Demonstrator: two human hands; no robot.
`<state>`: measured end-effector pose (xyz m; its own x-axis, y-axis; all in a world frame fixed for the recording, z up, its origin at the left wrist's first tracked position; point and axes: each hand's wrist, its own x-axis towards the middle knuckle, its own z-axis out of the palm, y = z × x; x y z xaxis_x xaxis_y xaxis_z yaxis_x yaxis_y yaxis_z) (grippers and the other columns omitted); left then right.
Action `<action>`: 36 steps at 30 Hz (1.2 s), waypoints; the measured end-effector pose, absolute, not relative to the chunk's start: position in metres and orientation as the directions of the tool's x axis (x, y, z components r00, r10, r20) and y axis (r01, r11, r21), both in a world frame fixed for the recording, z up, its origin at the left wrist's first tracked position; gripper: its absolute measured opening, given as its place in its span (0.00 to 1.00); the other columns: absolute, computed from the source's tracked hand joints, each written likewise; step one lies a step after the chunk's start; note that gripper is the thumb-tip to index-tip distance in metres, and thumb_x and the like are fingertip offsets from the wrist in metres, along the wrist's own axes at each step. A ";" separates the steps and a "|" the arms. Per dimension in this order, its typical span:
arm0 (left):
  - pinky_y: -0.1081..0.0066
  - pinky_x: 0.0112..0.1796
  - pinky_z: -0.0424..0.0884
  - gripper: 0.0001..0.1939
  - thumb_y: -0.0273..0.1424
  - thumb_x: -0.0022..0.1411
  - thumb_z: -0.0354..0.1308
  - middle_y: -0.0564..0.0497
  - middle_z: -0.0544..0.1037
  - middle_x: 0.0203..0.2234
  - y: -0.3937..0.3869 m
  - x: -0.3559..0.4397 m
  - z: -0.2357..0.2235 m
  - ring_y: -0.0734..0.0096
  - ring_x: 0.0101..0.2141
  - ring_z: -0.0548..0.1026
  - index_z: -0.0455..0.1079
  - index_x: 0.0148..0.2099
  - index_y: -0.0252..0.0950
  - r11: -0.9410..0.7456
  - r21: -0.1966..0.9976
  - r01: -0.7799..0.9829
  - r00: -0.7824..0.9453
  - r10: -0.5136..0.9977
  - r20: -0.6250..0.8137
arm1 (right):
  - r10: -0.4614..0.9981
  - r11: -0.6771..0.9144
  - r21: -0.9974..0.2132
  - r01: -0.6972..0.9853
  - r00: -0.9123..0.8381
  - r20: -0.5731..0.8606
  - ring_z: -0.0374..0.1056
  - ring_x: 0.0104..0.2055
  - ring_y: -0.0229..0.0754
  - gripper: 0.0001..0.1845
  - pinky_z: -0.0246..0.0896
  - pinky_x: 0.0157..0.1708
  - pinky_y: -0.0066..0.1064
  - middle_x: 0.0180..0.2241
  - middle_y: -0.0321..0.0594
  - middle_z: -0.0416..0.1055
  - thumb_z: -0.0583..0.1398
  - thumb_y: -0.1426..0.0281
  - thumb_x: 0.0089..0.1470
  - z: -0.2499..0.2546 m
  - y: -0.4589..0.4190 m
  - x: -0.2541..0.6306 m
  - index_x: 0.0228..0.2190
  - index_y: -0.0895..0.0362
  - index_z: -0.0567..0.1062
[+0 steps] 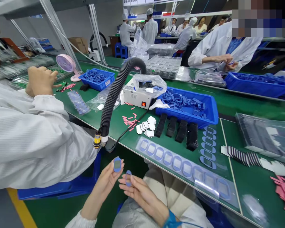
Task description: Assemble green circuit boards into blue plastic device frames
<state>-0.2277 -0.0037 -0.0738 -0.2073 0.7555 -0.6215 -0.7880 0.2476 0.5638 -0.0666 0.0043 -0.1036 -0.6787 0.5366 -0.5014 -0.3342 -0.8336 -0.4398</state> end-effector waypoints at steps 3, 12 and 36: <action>0.71 0.39 0.79 0.08 0.23 0.63 0.57 0.43 0.85 0.36 -0.017 -0.193 -0.046 0.67 0.35 0.83 0.77 0.41 0.34 0.270 0.518 -0.811 -0.142 0.769 -0.623 | 0.610 -0.791 -0.424 -0.441 -0.628 -0.483 0.75 0.41 0.41 0.24 0.65 0.40 0.30 0.42 0.44 0.79 0.68 0.53 0.44 -0.069 0.002 -0.032 0.40 0.55 0.78; 0.77 0.38 0.77 0.09 0.34 0.56 0.65 0.49 0.85 0.36 -0.028 -0.106 0.024 0.73 0.35 0.82 0.79 0.41 0.38 0.285 0.317 -0.904 0.119 0.883 -0.455 | 0.805 -0.588 -0.567 -0.577 -0.489 -0.337 0.72 0.23 0.38 0.25 0.67 0.22 0.28 0.23 0.38 0.77 0.62 0.43 0.43 0.008 0.008 0.023 0.31 0.49 0.79; 0.76 0.41 0.77 0.14 0.30 0.68 0.50 0.48 0.85 0.38 -0.016 -0.026 0.058 0.72 0.39 0.82 0.78 0.40 0.32 0.275 0.219 -0.936 0.068 0.752 -0.656 | 1.000 -0.022 -0.923 -0.383 -0.004 -0.022 0.78 0.33 0.49 0.20 0.75 0.28 0.35 0.33 0.44 0.81 0.62 0.49 0.49 0.029 -0.013 0.111 0.40 0.45 0.78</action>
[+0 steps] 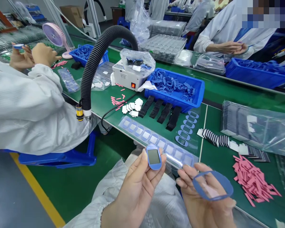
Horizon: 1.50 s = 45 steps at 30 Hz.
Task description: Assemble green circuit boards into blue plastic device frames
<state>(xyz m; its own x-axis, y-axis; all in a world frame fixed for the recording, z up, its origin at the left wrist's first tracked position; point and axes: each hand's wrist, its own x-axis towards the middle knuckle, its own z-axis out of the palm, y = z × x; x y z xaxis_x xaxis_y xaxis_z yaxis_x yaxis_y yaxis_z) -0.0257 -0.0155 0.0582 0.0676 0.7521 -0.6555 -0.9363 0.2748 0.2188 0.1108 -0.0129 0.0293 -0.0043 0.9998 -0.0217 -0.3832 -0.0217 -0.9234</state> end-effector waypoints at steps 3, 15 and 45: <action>0.76 0.41 0.77 0.14 0.30 0.68 0.50 0.47 0.85 0.38 -0.014 -0.025 0.057 0.71 0.39 0.82 0.78 0.40 0.32 0.275 0.215 -0.937 0.065 0.742 -0.667 | 0.997 0.070 -0.953 -0.295 0.039 0.061 0.78 0.36 0.47 0.17 0.76 0.36 0.35 0.34 0.41 0.81 0.66 0.55 0.48 0.032 -0.012 0.111 0.39 0.49 0.78; 0.62 0.53 0.69 0.20 0.45 0.48 0.67 0.47 0.85 0.39 -0.023 -0.026 0.041 0.55 0.47 0.78 0.81 0.41 0.40 0.203 0.688 -0.697 -0.175 0.883 -0.437 | 0.904 0.390 -0.800 0.456 -0.026 0.426 0.79 0.33 0.45 0.19 0.77 0.32 0.28 0.37 0.37 0.81 0.67 0.65 0.49 0.037 -0.012 0.096 0.45 0.49 0.78; 0.58 0.48 0.70 0.17 0.36 0.67 0.51 0.46 0.79 0.47 -0.024 -0.025 0.024 0.60 0.48 0.72 0.72 0.55 0.43 -0.454 0.872 0.183 -0.259 0.833 0.488 | 0.955 0.273 -0.939 0.208 0.059 0.291 0.78 0.37 0.48 0.18 0.79 0.37 0.34 0.40 0.34 0.79 0.67 0.70 0.48 0.038 -0.007 0.083 0.43 0.45 0.78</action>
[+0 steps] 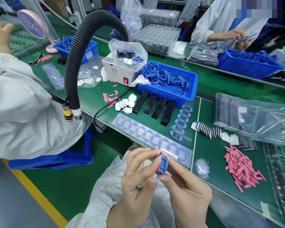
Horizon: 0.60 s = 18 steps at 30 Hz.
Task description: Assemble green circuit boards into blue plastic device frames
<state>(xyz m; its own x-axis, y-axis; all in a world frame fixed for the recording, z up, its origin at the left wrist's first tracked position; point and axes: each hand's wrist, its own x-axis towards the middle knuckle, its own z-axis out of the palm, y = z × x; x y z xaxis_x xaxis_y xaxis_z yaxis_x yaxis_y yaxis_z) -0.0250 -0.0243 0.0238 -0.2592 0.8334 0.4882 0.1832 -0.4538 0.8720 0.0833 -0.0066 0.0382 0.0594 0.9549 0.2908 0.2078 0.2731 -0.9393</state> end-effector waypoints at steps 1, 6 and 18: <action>0.59 0.45 0.71 0.16 0.33 0.67 0.52 0.45 0.79 0.46 -0.023 -0.027 0.023 0.61 0.45 0.72 0.71 0.55 0.41 -0.478 0.840 0.257 -0.239 0.811 0.534 | 0.947 0.292 -0.930 0.224 0.066 0.313 0.78 0.38 0.47 0.20 0.78 0.38 0.34 0.41 0.33 0.79 0.67 0.72 0.49 0.036 -0.007 0.083 0.44 0.44 0.77; 0.68 0.31 0.72 0.12 0.23 0.59 0.61 0.45 0.81 0.35 -0.019 -0.038 0.035 0.67 0.33 0.72 0.75 0.47 0.32 -0.508 0.714 0.482 -0.154 0.753 0.640 | 0.837 0.485 -0.771 0.413 0.038 0.546 0.77 0.42 0.47 0.29 0.78 0.39 0.35 0.46 0.33 0.77 0.65 0.81 0.49 0.021 -0.010 0.086 0.51 0.47 0.72; 0.71 0.27 0.71 0.07 0.23 0.62 0.56 0.44 0.81 0.28 -0.019 -0.052 0.046 0.70 0.27 0.74 0.75 0.41 0.29 -0.602 0.658 0.454 0.065 0.758 0.649 | 0.909 0.366 -0.930 0.046 -0.233 0.346 0.76 0.38 0.44 0.06 0.71 0.47 0.42 0.34 0.38 0.79 0.61 0.65 0.57 0.024 0.010 0.112 0.36 0.50 0.78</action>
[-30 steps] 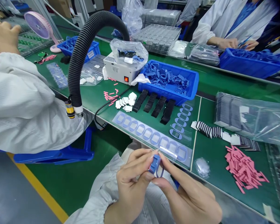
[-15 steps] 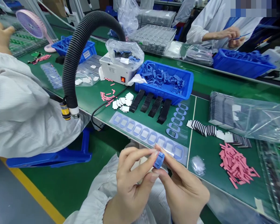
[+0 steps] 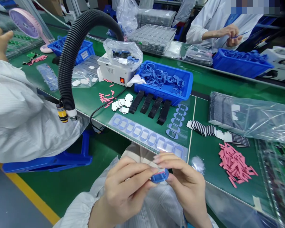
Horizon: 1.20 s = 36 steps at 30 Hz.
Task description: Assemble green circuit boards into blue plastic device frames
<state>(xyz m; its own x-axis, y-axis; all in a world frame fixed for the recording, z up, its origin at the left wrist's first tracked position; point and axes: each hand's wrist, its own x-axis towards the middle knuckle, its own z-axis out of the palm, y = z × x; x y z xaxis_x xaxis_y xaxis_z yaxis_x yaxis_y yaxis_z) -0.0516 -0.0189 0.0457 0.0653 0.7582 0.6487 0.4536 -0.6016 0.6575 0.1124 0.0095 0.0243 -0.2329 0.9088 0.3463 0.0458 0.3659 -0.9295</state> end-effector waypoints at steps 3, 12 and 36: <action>0.70 0.28 0.72 0.08 0.25 0.64 0.55 0.45 0.82 0.28 -0.018 -0.053 0.046 0.70 0.27 0.75 0.74 0.41 0.30 -0.603 0.679 0.420 0.104 0.775 0.624 | 0.886 0.386 -0.922 -0.010 -0.276 0.374 0.74 0.32 0.40 0.07 0.69 0.45 0.40 0.28 0.35 0.77 0.60 0.63 0.58 0.025 0.012 0.116 0.33 0.51 0.76; 0.69 0.27 0.70 0.06 0.28 0.64 0.55 0.48 0.79 0.23 -0.014 -0.045 0.049 0.70 0.25 0.74 0.72 0.37 0.33 -0.550 0.733 0.400 0.089 0.820 0.566 | 0.821 0.537 -0.822 0.189 -0.339 0.459 0.74 0.34 0.41 0.03 0.62 0.51 0.42 0.31 0.36 0.77 0.59 0.72 0.58 0.025 0.004 0.121 0.35 0.53 0.73; 0.70 0.27 0.74 0.12 0.17 0.53 0.64 0.52 0.83 0.26 -0.020 -0.041 0.032 0.69 0.27 0.79 0.74 0.37 0.38 -0.407 0.869 0.280 -0.055 0.897 0.438 | 0.952 0.307 -0.916 0.257 -0.108 0.288 0.78 0.36 0.43 0.07 0.76 0.38 0.27 0.34 0.36 0.81 0.67 0.70 0.49 0.031 -0.003 0.119 0.34 0.51 0.78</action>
